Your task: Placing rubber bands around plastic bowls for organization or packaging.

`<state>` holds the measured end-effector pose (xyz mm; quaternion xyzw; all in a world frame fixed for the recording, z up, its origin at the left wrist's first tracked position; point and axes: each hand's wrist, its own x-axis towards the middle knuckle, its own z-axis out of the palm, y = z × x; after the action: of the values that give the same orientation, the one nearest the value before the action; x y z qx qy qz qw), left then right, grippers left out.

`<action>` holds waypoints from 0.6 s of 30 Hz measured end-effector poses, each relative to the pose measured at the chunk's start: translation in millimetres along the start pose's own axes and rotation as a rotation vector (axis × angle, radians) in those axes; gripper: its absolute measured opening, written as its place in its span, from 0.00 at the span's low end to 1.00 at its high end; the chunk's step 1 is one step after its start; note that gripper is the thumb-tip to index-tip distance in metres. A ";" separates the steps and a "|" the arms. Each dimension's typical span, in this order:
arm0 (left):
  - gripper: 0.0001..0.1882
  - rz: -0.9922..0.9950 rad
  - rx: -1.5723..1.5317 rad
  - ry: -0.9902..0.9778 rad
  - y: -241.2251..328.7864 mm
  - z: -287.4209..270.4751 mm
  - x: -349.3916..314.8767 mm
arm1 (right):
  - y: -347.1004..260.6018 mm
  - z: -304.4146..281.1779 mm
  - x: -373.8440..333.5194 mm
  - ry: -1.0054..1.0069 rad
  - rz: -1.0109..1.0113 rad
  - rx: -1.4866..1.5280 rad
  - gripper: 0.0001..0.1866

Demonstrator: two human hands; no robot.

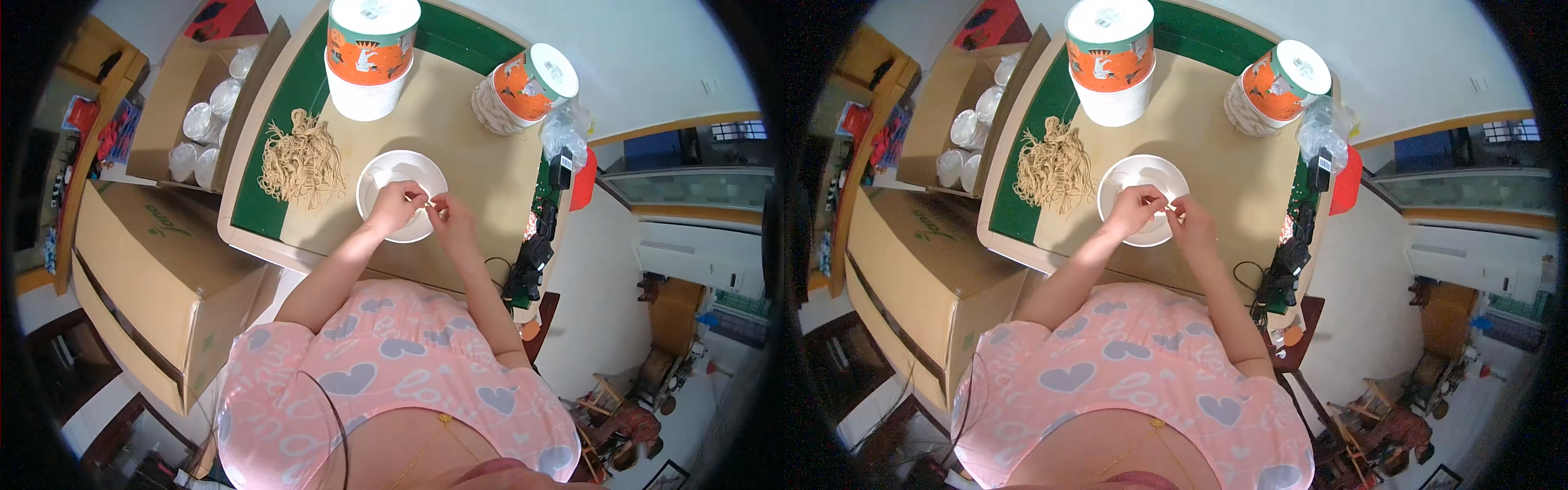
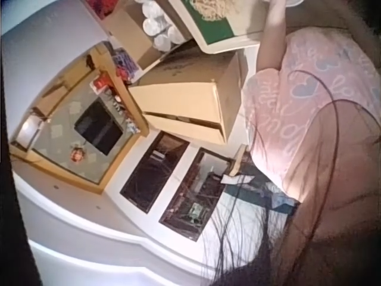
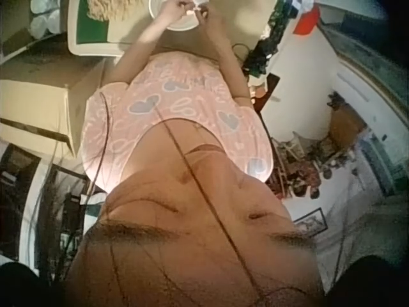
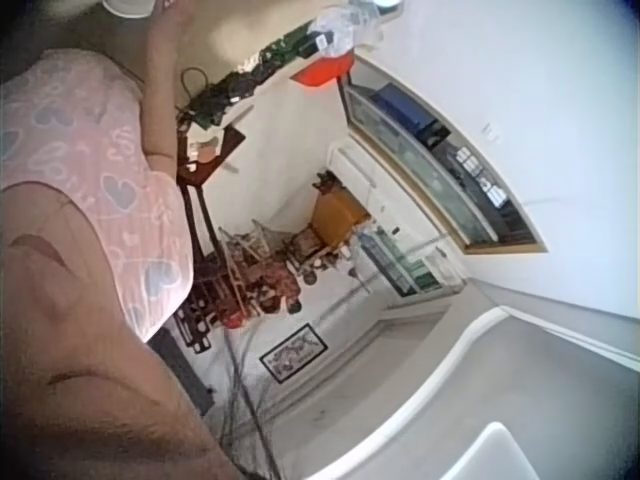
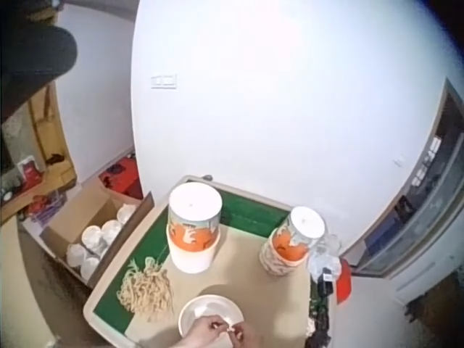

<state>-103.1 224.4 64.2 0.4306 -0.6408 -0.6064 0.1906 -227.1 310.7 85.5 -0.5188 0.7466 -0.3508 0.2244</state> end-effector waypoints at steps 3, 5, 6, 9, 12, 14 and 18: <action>0.07 -0.026 0.019 0.031 -2.8 1.9 1.4 | 2.1 1.5 -1.1 -0.008 0.028 0.015 0.04; 0.07 -0.022 0.021 0.023 -7.8 4.0 3.4 | 5.0 3.1 -1.2 -0.019 0.036 0.034 0.05; 0.07 -0.023 0.021 0.025 -8.7 4.3 3.6 | 6.8 3.7 -1.2 -0.012 -0.010 0.016 0.05; 0.07 -0.021 0.002 0.016 -11.9 4.8 4.0 | 6.6 4.5 -1.6 -0.011 -0.048 -0.025 0.05; 0.07 0.018 0.020 0.015 -14.5 5.8 5.0 | 7.2 6.3 -3.1 -0.010 -0.023 -0.053 0.04; 0.07 0.033 0.063 0.024 -10.9 6.5 2.5 | 9.1 8.3 -3.4 -0.006 -0.007 -0.056 0.04; 0.05 0.287 0.386 0.219 0.1 15.2 -3.9 | 15.3 12.9 -4.2 0.039 0.006 -0.076 0.04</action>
<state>-112.6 236.7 62.5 0.4266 -0.7748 -0.3893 0.2573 -226.0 314.2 65.4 -0.5177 0.7652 -0.3315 0.1911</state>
